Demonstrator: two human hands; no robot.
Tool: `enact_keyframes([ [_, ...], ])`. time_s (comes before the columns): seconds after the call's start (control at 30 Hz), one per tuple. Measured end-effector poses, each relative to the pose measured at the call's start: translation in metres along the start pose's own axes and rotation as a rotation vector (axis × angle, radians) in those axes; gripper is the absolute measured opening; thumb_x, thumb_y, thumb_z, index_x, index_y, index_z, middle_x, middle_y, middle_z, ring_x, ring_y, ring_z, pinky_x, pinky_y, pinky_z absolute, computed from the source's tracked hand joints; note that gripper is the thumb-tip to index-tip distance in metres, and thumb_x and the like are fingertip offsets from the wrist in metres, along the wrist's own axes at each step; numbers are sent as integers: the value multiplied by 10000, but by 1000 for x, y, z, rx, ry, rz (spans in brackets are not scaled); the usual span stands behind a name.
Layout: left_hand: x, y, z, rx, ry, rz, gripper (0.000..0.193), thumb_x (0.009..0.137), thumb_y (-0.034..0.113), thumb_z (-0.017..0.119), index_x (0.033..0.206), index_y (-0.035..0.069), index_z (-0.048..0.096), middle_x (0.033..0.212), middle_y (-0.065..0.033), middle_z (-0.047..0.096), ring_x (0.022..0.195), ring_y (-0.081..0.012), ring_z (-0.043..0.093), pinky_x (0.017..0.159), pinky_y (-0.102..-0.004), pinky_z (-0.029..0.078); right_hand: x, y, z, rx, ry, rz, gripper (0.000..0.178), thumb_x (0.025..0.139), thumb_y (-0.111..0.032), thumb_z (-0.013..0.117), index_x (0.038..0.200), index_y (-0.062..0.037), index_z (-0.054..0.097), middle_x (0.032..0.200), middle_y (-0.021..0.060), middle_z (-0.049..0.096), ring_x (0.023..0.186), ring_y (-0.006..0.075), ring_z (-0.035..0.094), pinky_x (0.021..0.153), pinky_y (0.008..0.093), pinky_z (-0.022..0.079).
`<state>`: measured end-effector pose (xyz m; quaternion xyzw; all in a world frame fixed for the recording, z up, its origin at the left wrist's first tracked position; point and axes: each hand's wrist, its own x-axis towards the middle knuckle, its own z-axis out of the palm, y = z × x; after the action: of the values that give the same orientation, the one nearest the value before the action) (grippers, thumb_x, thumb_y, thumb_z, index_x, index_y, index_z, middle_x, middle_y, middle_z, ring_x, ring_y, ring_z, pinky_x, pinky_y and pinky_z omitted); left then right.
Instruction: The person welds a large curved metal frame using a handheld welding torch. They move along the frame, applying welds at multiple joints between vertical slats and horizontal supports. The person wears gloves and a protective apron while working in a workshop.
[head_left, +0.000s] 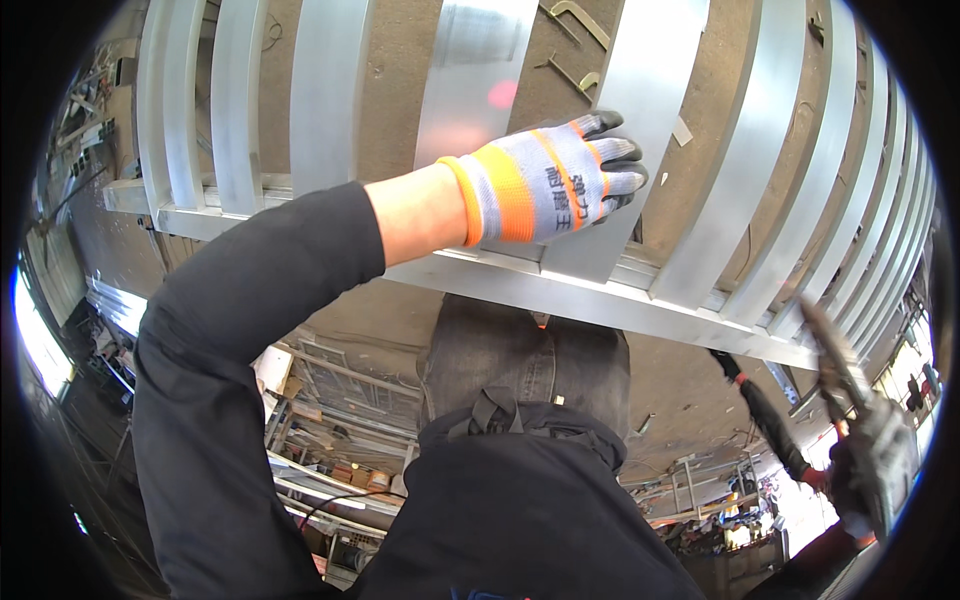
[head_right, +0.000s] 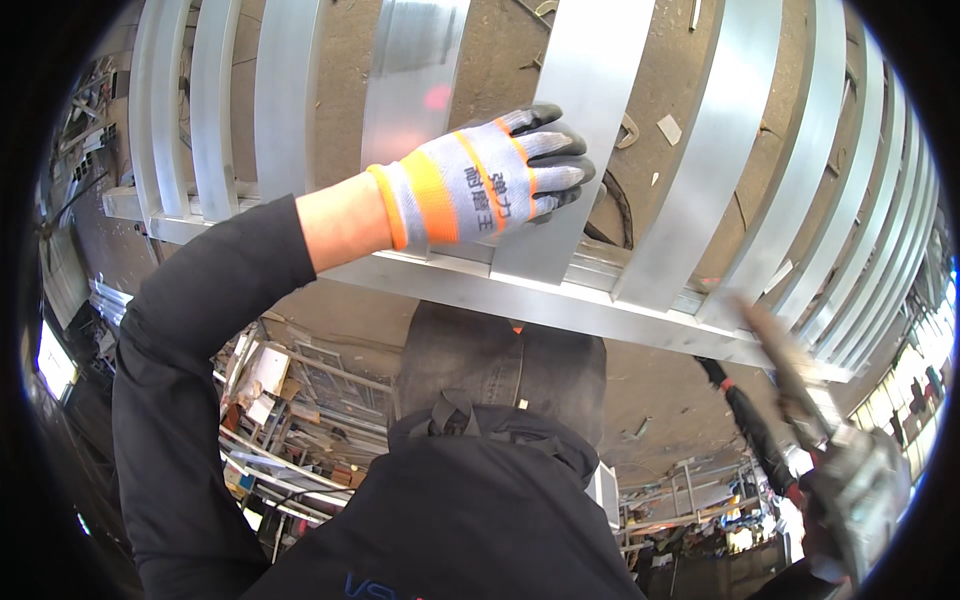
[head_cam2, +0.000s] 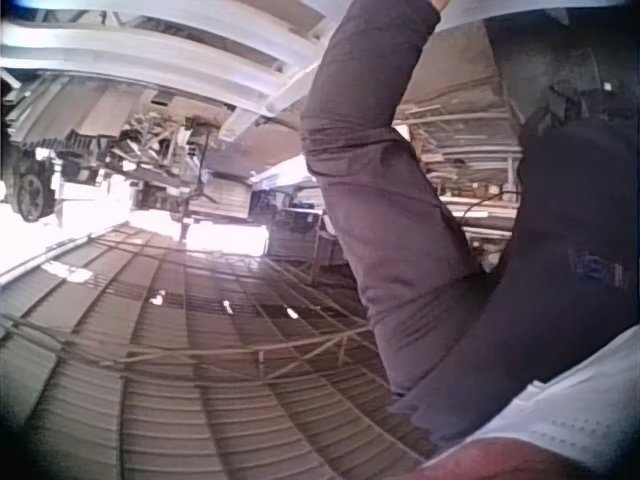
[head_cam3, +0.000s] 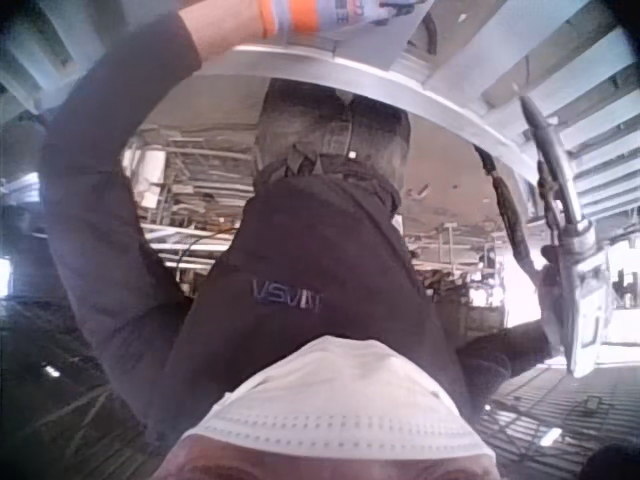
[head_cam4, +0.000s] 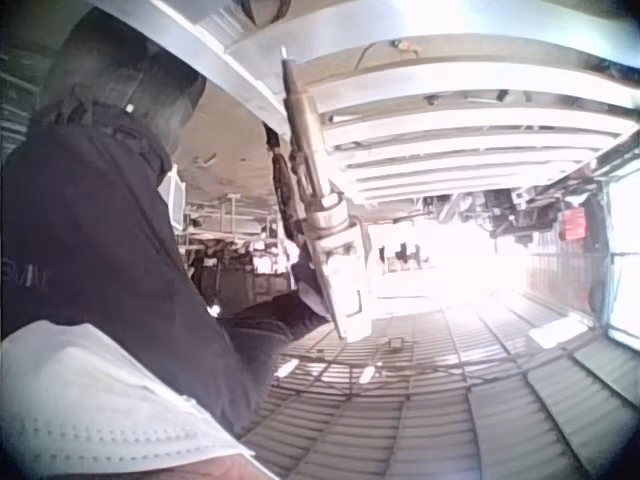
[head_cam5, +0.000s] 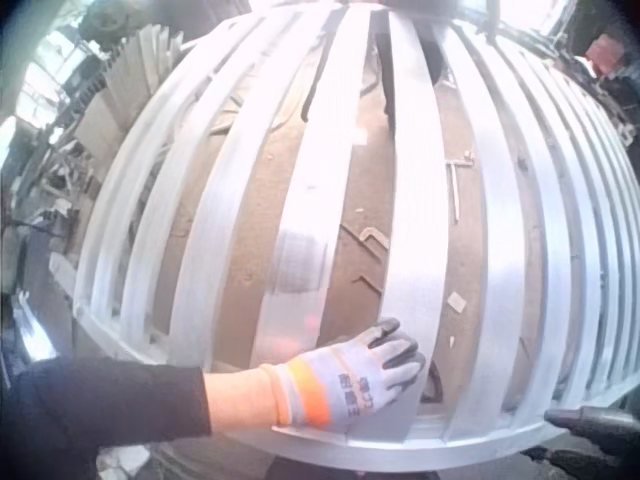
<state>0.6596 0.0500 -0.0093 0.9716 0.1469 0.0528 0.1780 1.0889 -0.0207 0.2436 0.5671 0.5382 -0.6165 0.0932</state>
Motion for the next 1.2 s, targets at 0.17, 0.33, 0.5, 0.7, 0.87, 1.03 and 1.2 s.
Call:
enact_keyframes([
  [0.17,4,19,3,-27,66,-140,236,1069,209,727,1173,140,928,1673,-51,715,1676,-312,546,1471,-535,371,51,-29,-29,-53,-260,-220,654,1017,-124,855,1634,-9,671,1087,69,834,757,129,764,656,283,570],
  [0.33,2,23,0,-14,50,-174,226,1061,189,730,1157,146,930,1664,-36,723,1658,-292,570,1450,-507,408,113,-5,-8,185,-366,-87,719,948,-129,872,1634,-17,689,1069,66,862,807,150,808,735,302,619],
  [0.5,-2,22,2,-29,56,-189,208,1058,178,737,1139,154,928,1635,4,744,1635,-289,603,1422,-490,451,151,11,12,118,-447,-178,860,849,-179,932,1649,6,676,1115,86,891,896,197,865,870,338,660],
  [0.7,-2,22,8,11,108,-191,353,1025,203,735,1357,205,856,1558,29,765,1577,-268,646,1389,-513,505,164,14,15,216,-505,-73,892,872,-252,954,1668,18,652,1217,145,902,1003,244,917,918,360,702],
  [0.87,-1,22,7,-6,94,-192,366,1022,203,739,1370,198,850,1553,23,768,1571,-274,651,1382,-513,511,173,22,19,87,-474,-411,881,880,-222,940,1671,31,644,1222,155,897,1036,250,920,917,368,712],
  [1.03,-1,23,7,0,115,-195,380,1029,201,728,1390,193,847,1565,15,764,1581,-277,649,1387,-512,506,173,19,19,157,-511,-223,869,891,-216,938,1667,40,642,1215,154,896,1036,253,919,914,373,716],
  [1.2,-1,25,11,-2,134,-212,386,1032,199,723,1397,194,847,1572,9,762,1588,-271,646,1396,-511,498,178,17,17,37,-553,-315,874,895,-215,941,1670,46,631,1196,155,897,1027,259,920,901,376,716],
])
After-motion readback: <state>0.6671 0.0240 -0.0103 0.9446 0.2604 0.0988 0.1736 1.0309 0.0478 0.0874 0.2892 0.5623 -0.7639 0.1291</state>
